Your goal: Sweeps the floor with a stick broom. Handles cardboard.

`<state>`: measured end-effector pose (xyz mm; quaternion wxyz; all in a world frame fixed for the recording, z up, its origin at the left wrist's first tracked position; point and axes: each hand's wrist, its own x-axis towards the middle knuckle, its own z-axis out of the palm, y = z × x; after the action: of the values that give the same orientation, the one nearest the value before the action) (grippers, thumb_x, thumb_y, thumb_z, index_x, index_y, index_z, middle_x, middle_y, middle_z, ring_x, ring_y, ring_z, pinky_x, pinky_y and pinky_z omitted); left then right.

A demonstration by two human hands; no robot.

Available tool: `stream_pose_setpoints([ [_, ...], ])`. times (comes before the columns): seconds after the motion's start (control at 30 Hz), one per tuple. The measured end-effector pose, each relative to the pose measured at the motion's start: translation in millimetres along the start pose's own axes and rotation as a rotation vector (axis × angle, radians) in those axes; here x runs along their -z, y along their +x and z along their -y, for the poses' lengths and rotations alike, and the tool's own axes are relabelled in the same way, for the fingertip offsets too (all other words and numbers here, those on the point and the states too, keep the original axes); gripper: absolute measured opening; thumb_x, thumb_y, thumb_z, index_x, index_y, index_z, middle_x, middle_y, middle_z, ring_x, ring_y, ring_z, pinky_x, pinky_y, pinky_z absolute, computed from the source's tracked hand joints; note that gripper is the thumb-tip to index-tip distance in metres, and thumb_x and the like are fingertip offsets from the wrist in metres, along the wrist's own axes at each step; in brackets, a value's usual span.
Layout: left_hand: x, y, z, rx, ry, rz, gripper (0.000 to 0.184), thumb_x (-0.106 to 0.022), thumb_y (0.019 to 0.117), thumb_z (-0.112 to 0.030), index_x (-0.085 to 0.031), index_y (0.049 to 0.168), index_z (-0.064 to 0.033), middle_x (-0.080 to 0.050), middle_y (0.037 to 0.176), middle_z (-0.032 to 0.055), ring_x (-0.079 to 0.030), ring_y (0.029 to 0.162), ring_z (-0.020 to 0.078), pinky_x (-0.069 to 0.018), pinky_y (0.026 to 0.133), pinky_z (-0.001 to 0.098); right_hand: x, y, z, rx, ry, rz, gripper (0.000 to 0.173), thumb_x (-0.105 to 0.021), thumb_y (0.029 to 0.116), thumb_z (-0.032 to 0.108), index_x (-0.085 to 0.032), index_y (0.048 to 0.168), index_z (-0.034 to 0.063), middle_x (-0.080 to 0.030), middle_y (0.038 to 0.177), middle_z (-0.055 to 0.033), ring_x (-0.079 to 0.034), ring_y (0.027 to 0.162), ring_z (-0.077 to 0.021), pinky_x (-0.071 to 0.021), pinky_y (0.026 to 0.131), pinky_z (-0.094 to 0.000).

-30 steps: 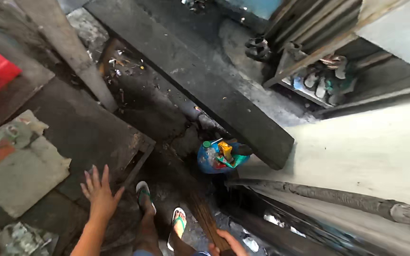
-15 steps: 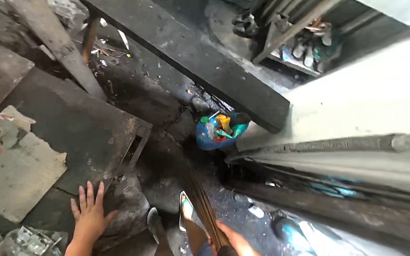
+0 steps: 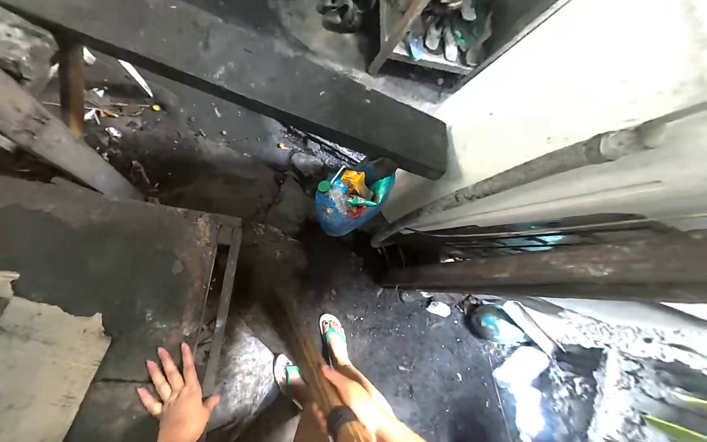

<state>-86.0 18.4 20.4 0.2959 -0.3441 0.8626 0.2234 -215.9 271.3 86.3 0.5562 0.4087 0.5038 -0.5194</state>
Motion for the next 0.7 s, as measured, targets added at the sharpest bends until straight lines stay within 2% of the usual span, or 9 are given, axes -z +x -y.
stream_pose_setpoints([
  [0.07, 1, 0, -1, 0.018, 0.014, 0.026, 0.129, -0.091, 0.0736, -0.031, -0.003, 0.165, -0.0065, 0.018, 0.166, 0.0312, 0.017, 0.152, 0.0537, 0.0100, 0.113, 0.0775, 18, 25, -2, 0.132, -0.050, -0.196, 0.050, -0.031, 0.1130, 0.041, -0.032, 0.154, 0.0113, -0.063, 0.093, -0.0137, -0.064, 0.068, -0.0219, -0.0565, 0.061, -0.0378],
  [0.13, -1, -1, 2, 0.006, 0.020, -0.002, 0.131, -0.092, 0.0712, -0.031, -0.005, 0.165, -0.0053, 0.016, 0.165, 0.0326, 0.014, 0.152, 0.0555, 0.0081, 0.113, 0.0785, 8, 71, 0, 0.214, -0.137, -0.295, 0.060, -0.035, 0.1127, 0.037, -0.019, 0.162, 0.0069, -0.054, 0.142, -0.0243, -0.063, 0.118, -0.0313, -0.0522, 0.100, -0.0471],
  [0.23, -5, 1, 5, -0.028, 0.016, -0.053, 0.131, -0.093, 0.0686, -0.033, -0.009, 0.165, -0.0039, 0.012, 0.165, 0.0341, 0.011, 0.151, 0.0578, 0.0061, 0.112, 0.0800, -58, 119, -22, 0.190, -0.320, -0.212, 0.060, -0.038, 0.1122, 0.033, -0.023, 0.158, -0.0022, -0.044, 0.152, -0.0307, -0.049, 0.138, -0.0386, -0.0402, 0.115, -0.0520],
  [0.3, -3, 1, 4, -0.011, 0.029, -0.026, 0.130, -0.092, 0.0706, -0.033, -0.006, 0.165, -0.0041, 0.015, 0.165, 0.0332, 0.013, 0.151, 0.0568, 0.0073, 0.112, 0.0789, -91, 104, -45, 0.032, -0.498, -0.018, 0.063, -0.039, 0.1116, 0.039, -0.020, 0.162, 0.0054, -0.046, 0.152, -0.0281, -0.050, 0.138, -0.0383, -0.0397, 0.115, -0.0547],
  [0.4, -2, 0, 3, -0.007, 0.034, -0.020, 0.131, -0.092, 0.0695, -0.032, -0.006, 0.165, -0.0039, 0.015, 0.165, 0.0336, 0.013, 0.151, 0.0573, 0.0072, 0.113, 0.0787, -69, 55, -58, -0.032, -0.559, 0.121, 0.064, -0.040, 0.1103, 0.044, -0.021, 0.162, 0.0116, -0.049, 0.149, -0.0255, -0.057, 0.129, -0.0371, -0.0458, 0.107, -0.0560],
  [0.47, -2, 0, 3, -0.029, 0.022, -0.035, 0.132, -0.093, 0.0676, -0.030, -0.008, 0.164, -0.0029, 0.013, 0.165, 0.0350, 0.011, 0.151, 0.0593, 0.0056, 0.112, 0.0808, -19, 19, -50, 0.034, -0.491, 0.077, 0.060, -0.043, 0.1101, 0.039, -0.028, 0.161, 0.0105, -0.052, 0.148, -0.0217, -0.058, 0.129, -0.0321, -0.0471, 0.108, -0.0519],
  [0.57, -4, 2, 4, -0.031, 0.025, -0.038, 0.130, -0.093, 0.0691, -0.031, -0.009, 0.164, -0.0029, 0.011, 0.165, 0.0350, 0.010, 0.151, 0.0588, 0.0049, 0.111, 0.0813, 52, -5, -44, 0.122, -0.303, -0.061, 0.053, -0.036, 0.1108, 0.037, -0.028, 0.157, 0.0116, -0.065, 0.108, -0.0139, -0.067, 0.080, -0.0220, -0.0583, 0.069, -0.0418],
  [0.63, -3, 2, 3, 0.004, 0.038, 0.002, 0.129, -0.092, 0.0722, -0.032, -0.005, 0.165, -0.0044, 0.016, 0.165, 0.0327, 0.015, 0.152, 0.0553, 0.0081, 0.113, 0.0788, 69, 16, -42, 0.127, -0.185, -0.168, 0.059, -0.035, 0.1107, 0.044, -0.025, 0.159, 0.0116, -0.065, 0.106, -0.0154, -0.066, 0.079, -0.0223, -0.0575, 0.070, -0.0414],
  [0.7, -3, 1, 4, 0.023, 0.059, 0.032, 0.130, -0.091, 0.0742, -0.033, -0.002, 0.165, -0.0055, 0.018, 0.165, 0.0314, 0.017, 0.152, 0.0536, 0.0088, 0.113, 0.0775, 43, 56, -49, 0.121, -0.139, -0.262, 0.058, -0.046, 0.1089, 0.043, -0.036, 0.151, 0.0035, -0.065, 0.112, -0.0201, -0.068, 0.090, -0.0271, -0.0589, 0.079, -0.0448],
])
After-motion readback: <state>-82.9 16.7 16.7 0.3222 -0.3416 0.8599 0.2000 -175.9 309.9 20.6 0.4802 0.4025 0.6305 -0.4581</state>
